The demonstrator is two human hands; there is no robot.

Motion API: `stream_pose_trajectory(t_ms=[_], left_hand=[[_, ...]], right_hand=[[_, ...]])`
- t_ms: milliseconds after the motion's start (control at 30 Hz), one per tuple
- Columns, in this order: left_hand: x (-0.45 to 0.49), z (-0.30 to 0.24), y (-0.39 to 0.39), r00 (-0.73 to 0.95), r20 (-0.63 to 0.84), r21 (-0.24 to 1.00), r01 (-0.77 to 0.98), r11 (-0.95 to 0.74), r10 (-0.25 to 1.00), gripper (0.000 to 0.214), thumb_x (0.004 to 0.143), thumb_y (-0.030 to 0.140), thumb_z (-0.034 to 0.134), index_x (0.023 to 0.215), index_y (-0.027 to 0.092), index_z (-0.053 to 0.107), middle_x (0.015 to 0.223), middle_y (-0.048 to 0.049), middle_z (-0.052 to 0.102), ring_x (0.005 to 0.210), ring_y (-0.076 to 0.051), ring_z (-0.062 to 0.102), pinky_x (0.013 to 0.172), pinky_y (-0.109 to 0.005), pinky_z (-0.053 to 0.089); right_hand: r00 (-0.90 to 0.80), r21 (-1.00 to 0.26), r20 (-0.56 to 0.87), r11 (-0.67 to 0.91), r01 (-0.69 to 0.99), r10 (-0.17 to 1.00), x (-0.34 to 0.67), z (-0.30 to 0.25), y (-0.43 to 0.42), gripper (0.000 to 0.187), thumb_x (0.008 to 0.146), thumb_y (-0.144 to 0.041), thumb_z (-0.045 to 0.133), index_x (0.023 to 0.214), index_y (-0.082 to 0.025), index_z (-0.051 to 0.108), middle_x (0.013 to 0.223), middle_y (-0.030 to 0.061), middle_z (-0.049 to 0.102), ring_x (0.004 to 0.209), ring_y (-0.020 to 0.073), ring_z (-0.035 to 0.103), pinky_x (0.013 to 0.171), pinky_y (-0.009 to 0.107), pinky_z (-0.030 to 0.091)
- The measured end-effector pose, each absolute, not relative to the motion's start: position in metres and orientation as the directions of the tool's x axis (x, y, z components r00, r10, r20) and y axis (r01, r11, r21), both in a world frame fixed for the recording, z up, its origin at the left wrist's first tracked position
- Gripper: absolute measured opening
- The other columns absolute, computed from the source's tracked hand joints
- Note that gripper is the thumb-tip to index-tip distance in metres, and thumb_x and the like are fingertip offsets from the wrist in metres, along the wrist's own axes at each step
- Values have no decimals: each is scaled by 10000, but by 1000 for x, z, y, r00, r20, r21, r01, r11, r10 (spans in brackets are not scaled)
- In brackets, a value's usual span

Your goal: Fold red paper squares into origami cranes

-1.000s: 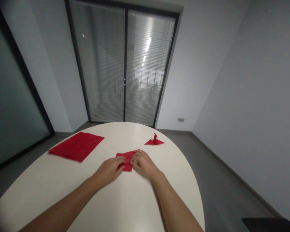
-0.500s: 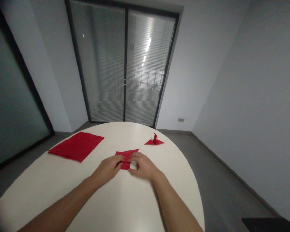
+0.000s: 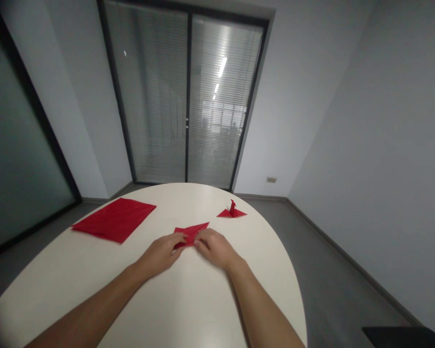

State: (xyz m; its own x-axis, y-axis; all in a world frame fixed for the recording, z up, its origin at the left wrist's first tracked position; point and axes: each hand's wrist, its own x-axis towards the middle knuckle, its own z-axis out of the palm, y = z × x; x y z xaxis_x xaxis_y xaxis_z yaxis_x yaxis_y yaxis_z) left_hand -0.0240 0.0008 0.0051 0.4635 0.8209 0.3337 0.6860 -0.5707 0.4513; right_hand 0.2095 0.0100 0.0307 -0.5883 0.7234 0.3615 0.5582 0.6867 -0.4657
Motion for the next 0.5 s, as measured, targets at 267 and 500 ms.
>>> stream_pose_trajectory(t_ms=[267, 500], left_hand=[[-23, 3, 3, 457, 381, 532, 603, -595, 804, 232, 942, 144, 519, 1086, 206, 689, 1100, -67, 745, 1017, -225, 692, 916, -322, 518], [-19, 11, 0, 480, 430, 597, 485, -639, 765, 284, 955, 140, 530, 1159, 252, 692, 1164, -27, 732, 1079, -189, 671, 963, -286, 489]], right_hand=[[-604, -415, 403, 726, 548, 687, 209, 29, 13, 272, 864, -189, 693, 1134, -221, 712, 1156, 83, 742, 1109, 262, 651, 995, 395, 464], [-575, -377, 380, 689, 619, 725, 212, 20, 19, 187, 937, -174, 622, 1088, -232, 716, 1127, 66, 750, 1139, 255, 653, 1081, 459, 399]])
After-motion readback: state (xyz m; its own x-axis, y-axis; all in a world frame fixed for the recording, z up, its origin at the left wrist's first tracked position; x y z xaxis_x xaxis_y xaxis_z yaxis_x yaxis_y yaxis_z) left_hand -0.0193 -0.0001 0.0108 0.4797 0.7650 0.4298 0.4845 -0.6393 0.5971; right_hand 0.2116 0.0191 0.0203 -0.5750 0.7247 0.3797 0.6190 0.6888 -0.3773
